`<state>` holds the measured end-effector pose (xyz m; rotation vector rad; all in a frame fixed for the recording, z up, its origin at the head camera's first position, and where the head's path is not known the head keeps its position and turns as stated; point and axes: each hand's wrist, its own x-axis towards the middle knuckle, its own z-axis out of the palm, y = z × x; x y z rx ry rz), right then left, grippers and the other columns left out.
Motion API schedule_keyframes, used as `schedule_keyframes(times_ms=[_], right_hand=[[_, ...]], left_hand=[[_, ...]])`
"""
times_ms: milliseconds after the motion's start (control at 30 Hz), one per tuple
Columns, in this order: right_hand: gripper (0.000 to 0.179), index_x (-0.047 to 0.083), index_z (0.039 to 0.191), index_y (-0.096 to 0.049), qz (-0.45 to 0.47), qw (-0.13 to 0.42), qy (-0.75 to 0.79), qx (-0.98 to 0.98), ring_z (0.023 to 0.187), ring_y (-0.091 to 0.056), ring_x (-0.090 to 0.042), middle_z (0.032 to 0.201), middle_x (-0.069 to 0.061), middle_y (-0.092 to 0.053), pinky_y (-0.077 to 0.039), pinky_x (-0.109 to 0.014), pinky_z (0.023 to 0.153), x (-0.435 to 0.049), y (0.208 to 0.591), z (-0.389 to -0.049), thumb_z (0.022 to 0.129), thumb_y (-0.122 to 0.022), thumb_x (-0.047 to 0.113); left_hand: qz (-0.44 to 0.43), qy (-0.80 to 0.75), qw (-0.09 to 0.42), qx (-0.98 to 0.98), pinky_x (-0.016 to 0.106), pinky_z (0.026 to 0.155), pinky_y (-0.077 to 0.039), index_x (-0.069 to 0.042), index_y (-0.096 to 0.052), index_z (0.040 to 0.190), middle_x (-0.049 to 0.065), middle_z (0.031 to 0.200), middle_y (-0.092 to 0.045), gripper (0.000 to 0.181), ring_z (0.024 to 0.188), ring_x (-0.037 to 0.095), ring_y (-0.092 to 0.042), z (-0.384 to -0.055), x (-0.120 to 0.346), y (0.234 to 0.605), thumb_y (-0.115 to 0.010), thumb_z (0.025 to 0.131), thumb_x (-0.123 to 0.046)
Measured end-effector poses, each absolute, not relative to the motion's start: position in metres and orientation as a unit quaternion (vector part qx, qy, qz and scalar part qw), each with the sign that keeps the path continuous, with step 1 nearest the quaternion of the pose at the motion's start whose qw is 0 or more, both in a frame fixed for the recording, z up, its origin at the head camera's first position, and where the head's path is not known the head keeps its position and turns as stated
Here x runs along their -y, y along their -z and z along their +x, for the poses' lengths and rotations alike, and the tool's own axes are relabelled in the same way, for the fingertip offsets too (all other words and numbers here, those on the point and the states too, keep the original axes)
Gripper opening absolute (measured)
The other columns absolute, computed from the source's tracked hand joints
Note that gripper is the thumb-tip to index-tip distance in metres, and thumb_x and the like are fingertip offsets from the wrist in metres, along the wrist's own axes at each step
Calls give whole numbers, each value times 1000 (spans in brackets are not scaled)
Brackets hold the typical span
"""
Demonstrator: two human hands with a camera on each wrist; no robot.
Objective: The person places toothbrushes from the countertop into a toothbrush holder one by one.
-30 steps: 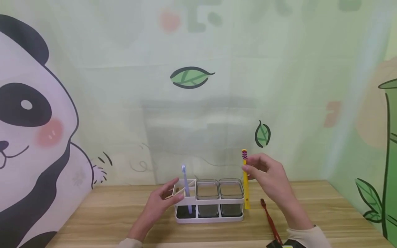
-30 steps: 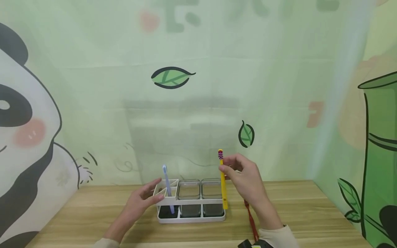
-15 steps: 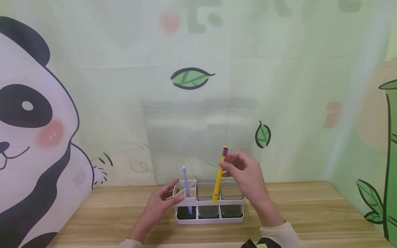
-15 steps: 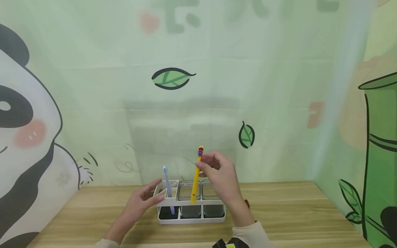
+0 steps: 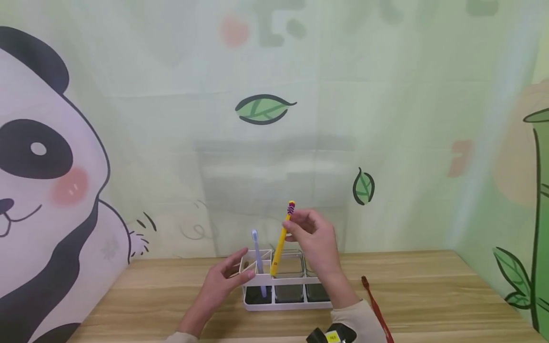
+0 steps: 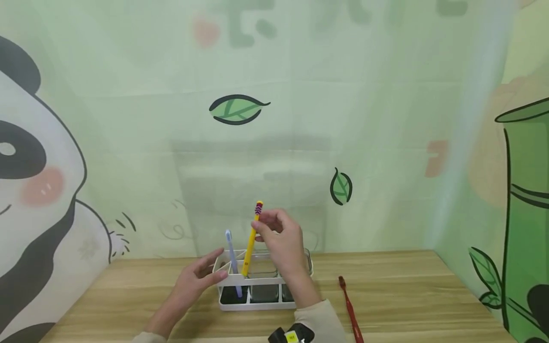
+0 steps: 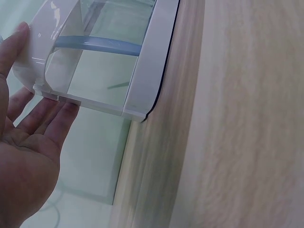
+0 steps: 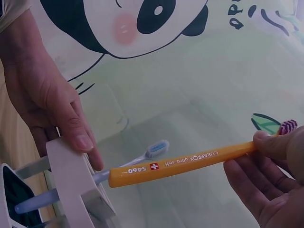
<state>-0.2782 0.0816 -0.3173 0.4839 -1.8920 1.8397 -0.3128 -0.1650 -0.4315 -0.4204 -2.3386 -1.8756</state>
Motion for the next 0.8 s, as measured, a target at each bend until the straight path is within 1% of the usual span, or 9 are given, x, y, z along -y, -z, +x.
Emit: schedule_keyframes(times_ms=[167,300,433,567,667,800], right_hand=[[24,-1,117,-69,172,234,-680,673,100,-74,-29,108,-14,-75,-65,-33,80,-70,321,-284,97,-79,9],[22,-1,114,-69,170,245,-685,665,98,-74,-29,107,-14,-74,-66,-33,79,-65,324,-289,97,-79,7],[21,-1,113,-69,166,247,-684,666,98,-74,-29,106,-14,-74,-66,-36,79,-61,329,-294,97,-79,6],[19,-1,112,-69,156,247,-685,668,97,-74,-29,105,-14,-74,-66,-34,79,-60,334,-296,97,-79,6],[19,-1,112,-69,156,240,-682,672,96,-74,-29,104,-13,-74,-66,-33,78,-59,337,-298,97,-78,7],[18,2,113,-70,161,230,-670,687,95,-73,-27,104,-10,-75,-66,-35,79,-58,344,-301,97,-78,7]], left_hand=[[-134,619,63,772,51,106,-54,-14,-59,153,19,153,-57,67,135,43,-58,-312,165,433,-86,93,-27],[-135,626,56,766,49,106,-54,-15,-59,153,19,152,-58,68,135,41,-59,-313,163,434,-86,92,-27],[-138,627,61,764,49,106,-54,-13,-59,153,20,151,-58,66,135,42,-59,-313,162,433,-85,93,-26],[-143,628,64,763,50,106,-54,-11,-58,153,21,152,-57,66,135,44,-58,-313,163,431,-85,93,-24],[-139,625,61,766,50,106,-54,-12,-59,153,20,152,-57,67,135,43,-58,-312,164,431,-85,93,-25],[-134,623,58,769,51,107,-53,-15,-59,153,17,153,-57,67,136,43,-57,-312,165,432,-86,93,-26]])
